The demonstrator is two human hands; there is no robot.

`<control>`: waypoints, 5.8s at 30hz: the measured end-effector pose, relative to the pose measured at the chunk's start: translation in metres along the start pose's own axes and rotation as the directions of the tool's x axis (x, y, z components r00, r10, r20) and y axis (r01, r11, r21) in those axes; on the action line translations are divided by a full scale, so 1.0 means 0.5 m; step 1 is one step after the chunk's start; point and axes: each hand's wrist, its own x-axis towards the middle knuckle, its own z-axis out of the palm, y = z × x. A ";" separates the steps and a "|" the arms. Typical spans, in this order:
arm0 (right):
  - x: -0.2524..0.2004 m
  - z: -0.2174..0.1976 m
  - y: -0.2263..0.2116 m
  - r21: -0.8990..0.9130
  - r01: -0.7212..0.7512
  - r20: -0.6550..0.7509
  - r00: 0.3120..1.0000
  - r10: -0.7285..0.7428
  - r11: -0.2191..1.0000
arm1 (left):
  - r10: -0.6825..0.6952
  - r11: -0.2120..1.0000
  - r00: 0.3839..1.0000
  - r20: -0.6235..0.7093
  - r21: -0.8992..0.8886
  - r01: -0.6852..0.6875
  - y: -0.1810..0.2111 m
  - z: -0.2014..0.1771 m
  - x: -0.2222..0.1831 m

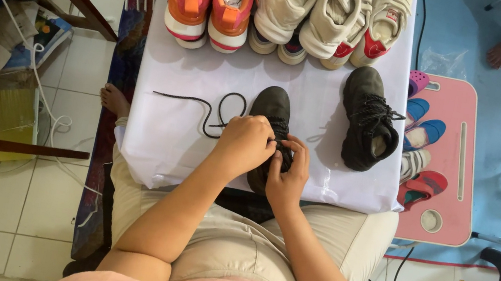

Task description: Arranging multiple pairs of sneakers on a table and tying the laces of a black sneaker.

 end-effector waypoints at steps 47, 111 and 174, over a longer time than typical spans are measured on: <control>-0.015 0.010 0.033 0.160 -0.103 0.045 0.994 0.097 0.982 | -0.343 0.050 0.926 -0.159 -0.987 -0.151 -0.112 -0.089 -0.021; -0.008 0.005 0.022 0.058 -0.045 -0.054 0.997 0.048 0.997 | -0.083 0.883 0.898 -0.432 -0.450 -0.134 -0.050 0.143 -0.095; 0.007 -0.002 0.198 -0.152 0.159 0.303 0.947 -0.108 0.976 | -0.028 0.966 0.915 -0.403 -0.246 -0.079 -0.084 0.179 -0.084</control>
